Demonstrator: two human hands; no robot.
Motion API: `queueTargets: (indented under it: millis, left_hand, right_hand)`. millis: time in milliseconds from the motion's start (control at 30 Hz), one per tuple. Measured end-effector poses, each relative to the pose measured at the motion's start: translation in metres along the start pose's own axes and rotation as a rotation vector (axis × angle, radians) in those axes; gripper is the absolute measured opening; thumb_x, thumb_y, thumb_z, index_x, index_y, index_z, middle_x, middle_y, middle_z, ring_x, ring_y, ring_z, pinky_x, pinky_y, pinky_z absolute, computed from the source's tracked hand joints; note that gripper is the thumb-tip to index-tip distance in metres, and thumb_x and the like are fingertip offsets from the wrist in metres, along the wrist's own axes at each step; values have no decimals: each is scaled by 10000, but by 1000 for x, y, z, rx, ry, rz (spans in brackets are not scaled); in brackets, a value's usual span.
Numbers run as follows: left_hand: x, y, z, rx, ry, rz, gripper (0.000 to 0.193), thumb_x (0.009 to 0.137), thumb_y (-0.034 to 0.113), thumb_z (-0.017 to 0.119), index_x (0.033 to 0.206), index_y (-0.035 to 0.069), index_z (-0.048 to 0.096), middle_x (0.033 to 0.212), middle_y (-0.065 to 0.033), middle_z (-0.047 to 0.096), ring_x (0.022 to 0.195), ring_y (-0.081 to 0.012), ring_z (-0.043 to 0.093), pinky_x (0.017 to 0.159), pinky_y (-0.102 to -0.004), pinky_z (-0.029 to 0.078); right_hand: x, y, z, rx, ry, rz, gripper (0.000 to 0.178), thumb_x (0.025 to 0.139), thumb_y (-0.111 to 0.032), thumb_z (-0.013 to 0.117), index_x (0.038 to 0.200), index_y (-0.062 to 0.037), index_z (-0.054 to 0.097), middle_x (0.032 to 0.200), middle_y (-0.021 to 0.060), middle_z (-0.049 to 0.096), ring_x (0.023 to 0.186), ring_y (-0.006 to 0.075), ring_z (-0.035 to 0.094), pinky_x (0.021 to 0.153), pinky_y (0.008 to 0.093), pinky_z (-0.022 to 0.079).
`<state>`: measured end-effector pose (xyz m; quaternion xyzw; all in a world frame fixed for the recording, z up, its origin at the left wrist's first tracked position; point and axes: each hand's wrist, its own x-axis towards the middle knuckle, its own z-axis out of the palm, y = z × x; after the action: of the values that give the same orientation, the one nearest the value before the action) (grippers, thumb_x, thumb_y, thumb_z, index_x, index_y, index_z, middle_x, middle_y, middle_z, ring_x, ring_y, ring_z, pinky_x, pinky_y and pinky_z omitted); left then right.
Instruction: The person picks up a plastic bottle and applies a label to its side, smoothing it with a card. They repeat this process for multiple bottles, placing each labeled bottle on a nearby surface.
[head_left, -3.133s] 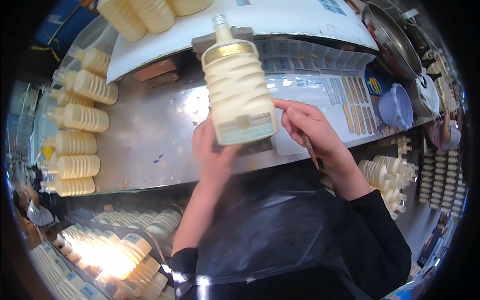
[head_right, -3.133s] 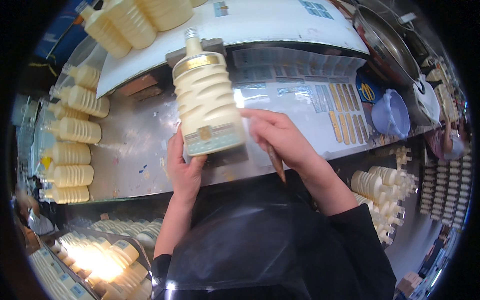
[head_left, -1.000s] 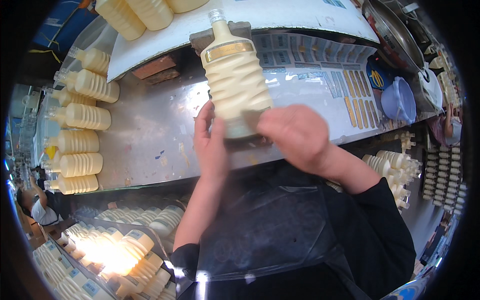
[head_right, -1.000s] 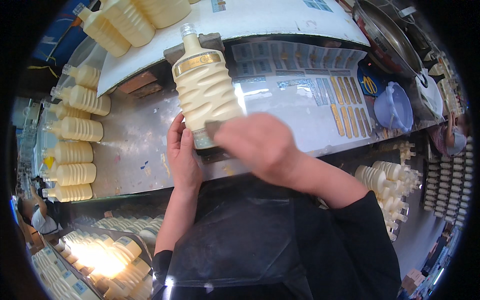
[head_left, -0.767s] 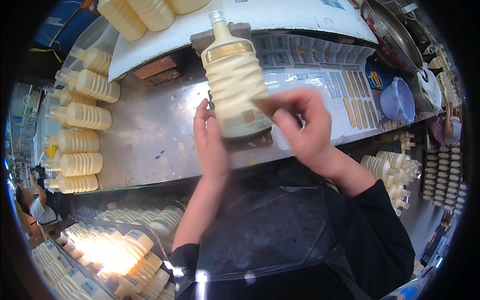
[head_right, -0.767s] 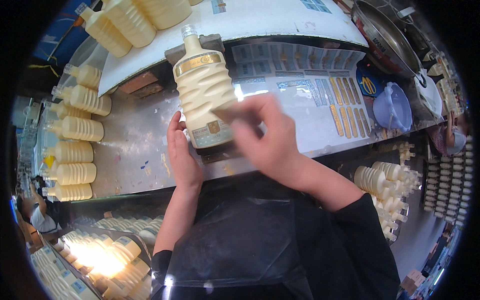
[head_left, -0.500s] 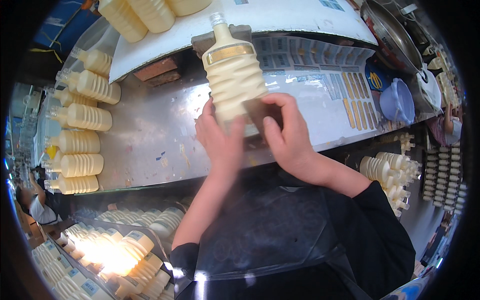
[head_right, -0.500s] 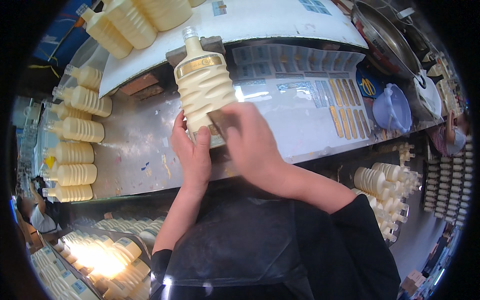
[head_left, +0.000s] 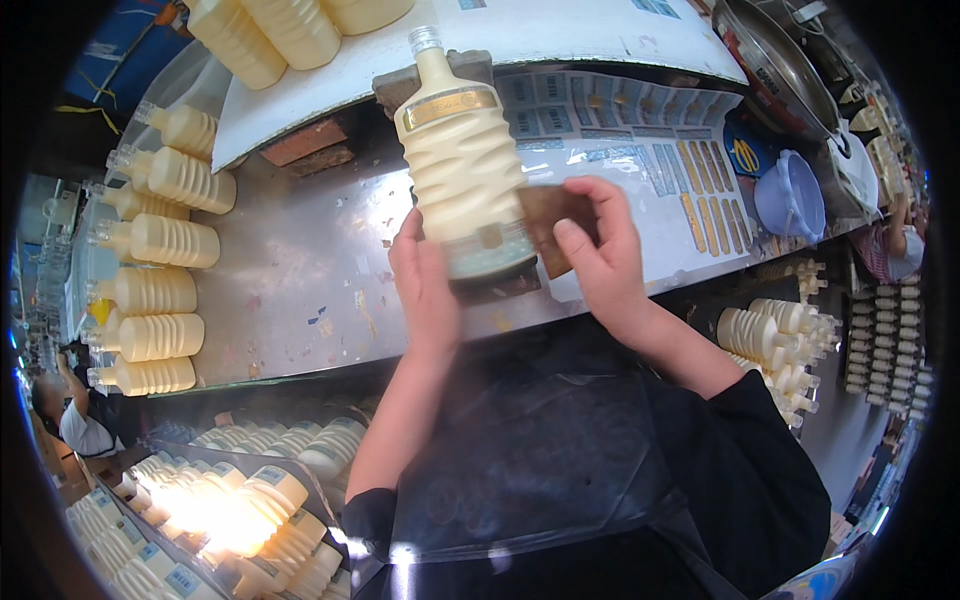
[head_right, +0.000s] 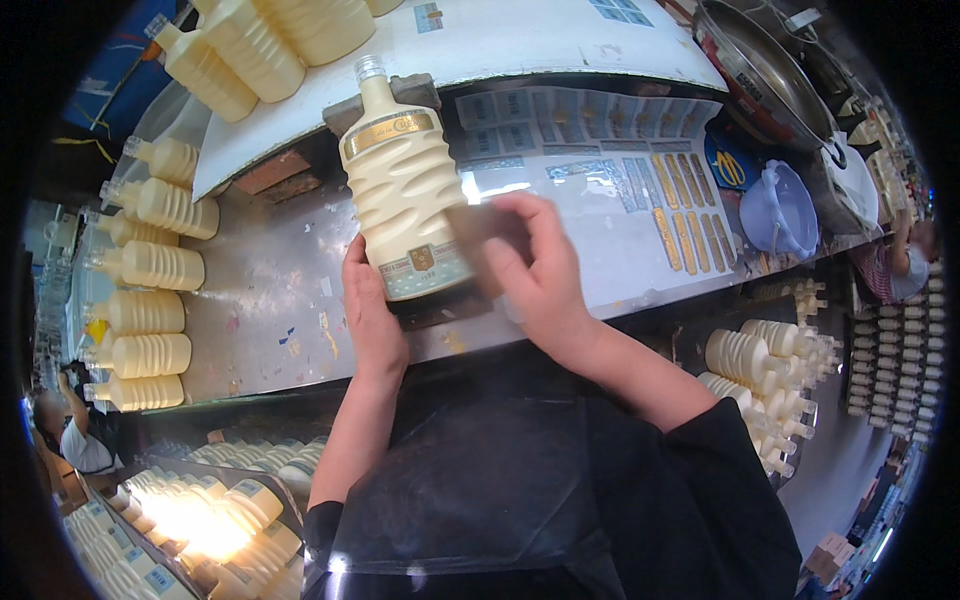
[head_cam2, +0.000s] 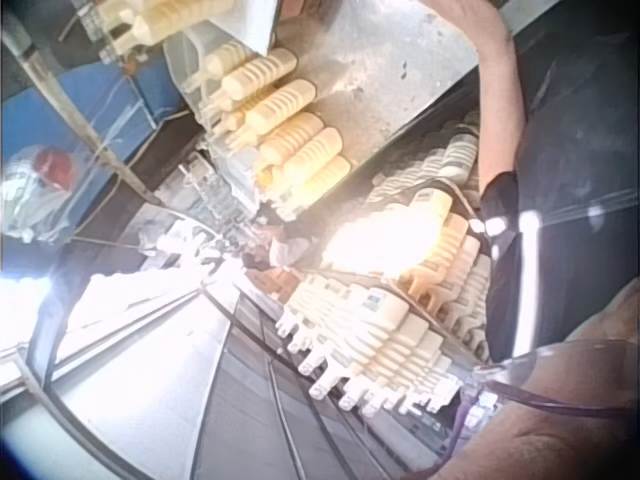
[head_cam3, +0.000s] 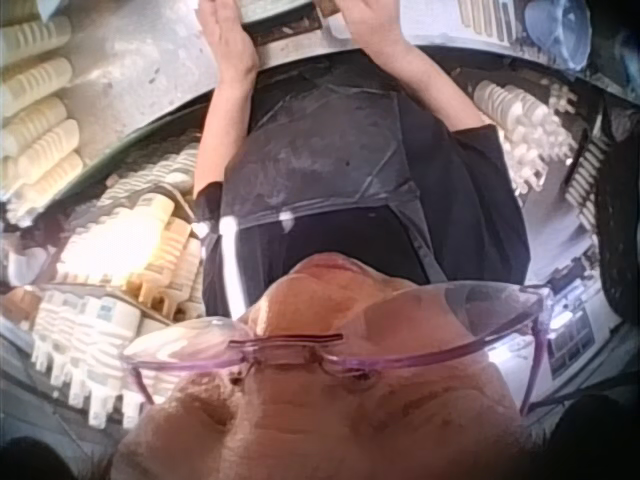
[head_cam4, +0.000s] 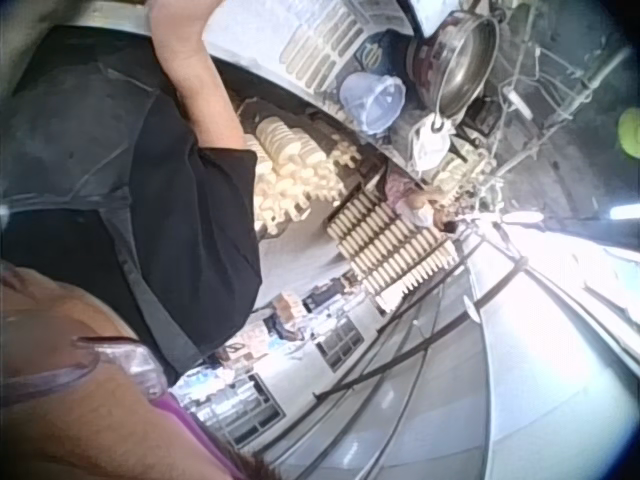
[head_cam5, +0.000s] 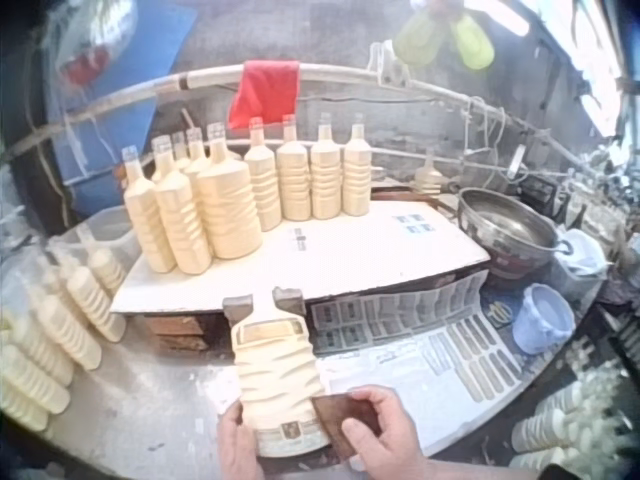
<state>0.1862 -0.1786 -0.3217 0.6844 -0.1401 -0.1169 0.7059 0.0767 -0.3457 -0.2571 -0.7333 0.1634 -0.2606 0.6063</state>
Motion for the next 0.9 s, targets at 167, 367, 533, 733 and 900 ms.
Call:
queueTargets:
  millis: [167,367,533,733,900]
  left_hand:
    - [-3,0,-8,82,-82,8,569,1031,244,565,1517,-15,421,1452,-204,456,1361,-318,439,1178,-418,324]
    - [-12,6,-19,273,-119,276,802,800,201,829,1493,18,469,1432,-179,505,1289,-339,517,1131,-445,389]
    - [-6,18,-14,526,-20,460,799,700,199,883,1412,28,562,1295,-163,611,1226,-358,561,1090,-466,410]
    - [-6,30,1,565,63,549,755,630,171,885,1326,56,618,1213,-122,649,1190,-337,572,1058,-462,408]
    - [-6,30,8,557,109,592,745,625,155,878,1317,79,613,1203,-115,649,1168,-333,576,1050,-454,397]
  right_hand:
    - [12,30,-2,-238,109,-149,392,960,-32,613,1334,0,502,1223,152,621,1158,241,617,1018,357,484]
    - [4,-1,-10,-362,-13,-456,290,848,121,704,1089,-22,634,1094,128,724,989,233,727,857,343,584]
    - [0,-21,-3,-465,-212,-783,339,684,95,779,984,-50,719,1006,126,770,883,296,758,760,381,599]
    - [5,-28,-4,-532,-196,-882,298,732,60,777,1004,-60,755,968,106,770,861,267,758,716,354,597]
    - [6,-49,-7,-566,-247,-796,301,739,62,777,1014,-55,744,944,86,761,834,263,749,681,356,576]
